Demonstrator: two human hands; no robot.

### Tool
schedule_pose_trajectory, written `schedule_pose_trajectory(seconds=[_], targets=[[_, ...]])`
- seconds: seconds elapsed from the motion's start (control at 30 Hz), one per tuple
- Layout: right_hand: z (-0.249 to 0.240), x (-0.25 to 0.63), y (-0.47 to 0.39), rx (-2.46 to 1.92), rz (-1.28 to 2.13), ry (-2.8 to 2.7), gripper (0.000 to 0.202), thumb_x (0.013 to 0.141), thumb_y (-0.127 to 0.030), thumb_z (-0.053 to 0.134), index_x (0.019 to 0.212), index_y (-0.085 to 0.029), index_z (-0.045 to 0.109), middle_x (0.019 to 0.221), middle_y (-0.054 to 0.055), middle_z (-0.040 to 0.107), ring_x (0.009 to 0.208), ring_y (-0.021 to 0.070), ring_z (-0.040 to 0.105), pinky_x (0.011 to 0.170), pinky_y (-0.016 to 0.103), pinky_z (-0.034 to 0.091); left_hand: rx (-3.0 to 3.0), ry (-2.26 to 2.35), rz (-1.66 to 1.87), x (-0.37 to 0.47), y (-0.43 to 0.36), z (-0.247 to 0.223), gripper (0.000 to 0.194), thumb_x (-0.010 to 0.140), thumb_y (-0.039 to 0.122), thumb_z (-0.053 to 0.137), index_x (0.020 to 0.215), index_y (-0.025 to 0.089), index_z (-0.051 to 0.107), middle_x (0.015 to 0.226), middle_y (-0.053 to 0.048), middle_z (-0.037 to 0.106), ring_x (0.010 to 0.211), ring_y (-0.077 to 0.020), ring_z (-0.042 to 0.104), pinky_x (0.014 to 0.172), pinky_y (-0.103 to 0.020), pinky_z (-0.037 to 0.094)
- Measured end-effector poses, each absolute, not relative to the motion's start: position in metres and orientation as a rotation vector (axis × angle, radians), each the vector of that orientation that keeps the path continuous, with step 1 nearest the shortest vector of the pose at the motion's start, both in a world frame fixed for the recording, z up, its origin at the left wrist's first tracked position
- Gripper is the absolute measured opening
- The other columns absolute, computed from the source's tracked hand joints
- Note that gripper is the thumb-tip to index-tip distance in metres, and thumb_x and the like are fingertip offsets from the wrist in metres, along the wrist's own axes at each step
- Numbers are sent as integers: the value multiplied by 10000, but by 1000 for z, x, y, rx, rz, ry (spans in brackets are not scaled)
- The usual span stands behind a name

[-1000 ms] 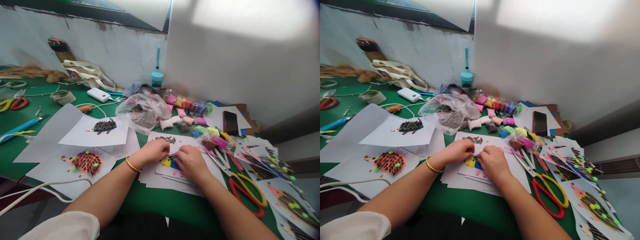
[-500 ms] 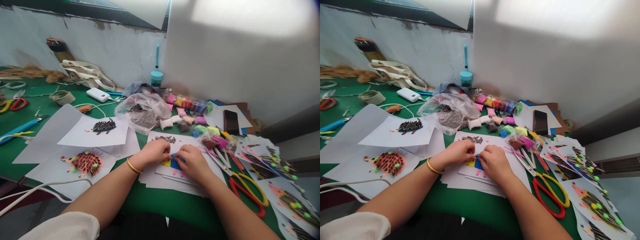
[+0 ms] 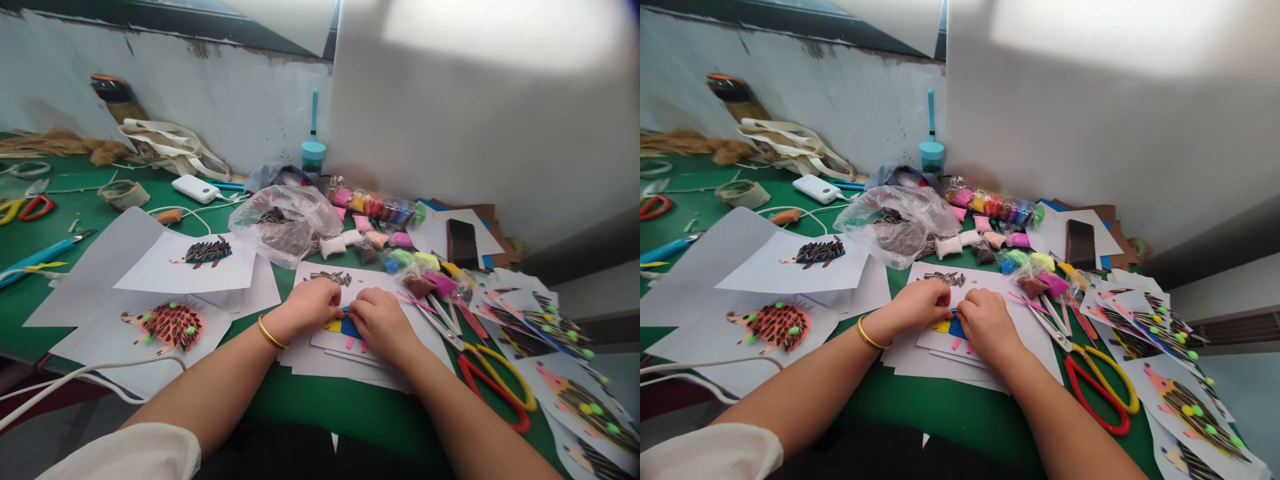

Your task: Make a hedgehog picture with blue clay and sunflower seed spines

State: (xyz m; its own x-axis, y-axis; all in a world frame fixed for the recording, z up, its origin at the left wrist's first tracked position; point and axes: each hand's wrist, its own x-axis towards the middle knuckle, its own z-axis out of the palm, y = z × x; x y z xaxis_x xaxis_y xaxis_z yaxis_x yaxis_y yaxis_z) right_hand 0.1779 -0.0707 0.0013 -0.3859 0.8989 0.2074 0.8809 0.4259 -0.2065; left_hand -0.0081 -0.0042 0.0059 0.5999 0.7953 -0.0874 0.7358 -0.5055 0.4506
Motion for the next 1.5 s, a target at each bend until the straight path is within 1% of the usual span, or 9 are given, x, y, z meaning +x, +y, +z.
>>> schedule_pose_trajectory(seconds=[0.23,0.4,0.6,0.97,1.17,1.23,1.33,1.43,1.5], targets=[[0,178,-71,-1543,85,-2407,134,902,-175,580,830,-193,692,906,47,645,859,188,523,752,326,294,2365,1212,179,-9,-2,6,192,723,401,748,768,239,656,835,18,667,729,-167,595,558,-269,336],[1,179,-71,-1560,110,-2410,126,910,-191,578,854,-194,691,926,54,646,883,202,525,768,333,296,2310,1181,181,-10,1,7,133,757,364,717,775,238,678,822,8,676,737,-171,596,592,-264,373],[1,178,-72,-1562,118,-2401,131,910,-193,575,843,-195,688,923,54,644,883,201,522,773,334,299,2304,1213,155,-9,2,7,125,736,350,727,767,235,694,830,-11,680,747,-185,599,621,-266,406],[3,178,-72,-1560,141,-2381,125,903,-188,582,866,-198,701,939,56,647,880,206,524,785,343,313,2309,1198,164,-10,3,6,130,722,356,726,740,235,681,797,4,672,718,-176,588,573,-270,361],[4,192,-70,-1502,191,-2283,135,920,-250,585,884,-211,709,939,64,645,896,214,547,804,344,359,2230,1189,198,-13,3,8,125,726,331,717,728,224,653,775,14,672,709,-165,585,572,-260,361],[2,197,-66,-1504,181,-2234,178,940,-255,547,922,-210,718,945,73,643,905,218,554,807,346,377,2210,1187,289,-13,5,7,122,765,324,684,731,216,640,790,11,675,741,-166,590,611,-261,386],[-2,200,-56,-1536,127,-2200,264,951,-201,479,1053,-214,722,981,87,645,940,227,555,814,352,390,2160,1234,425,-13,7,6,133,818,319,635,743,209,630,828,6,684,785,-171,596,656,-271,408],[-6,196,-44,-1591,95,-2255,376,929,-148,459,1222,-237,677,1010,89,637,955,228,542,811,348,389,2127,1288,480,-11,8,4,140,832,323,620,758,205,633,841,-4,683,785,-175,591,639,-279,397],[-7,193,-38,-1649,99,-2293,412,916,-143,466,1263,-256,659,982,81,627,933,225,534,796,343,379,2117,1299,482,-10,7,4,136,833,314,614,759,202,635,829,-7,676,764,-171,583,617,-278,383]])
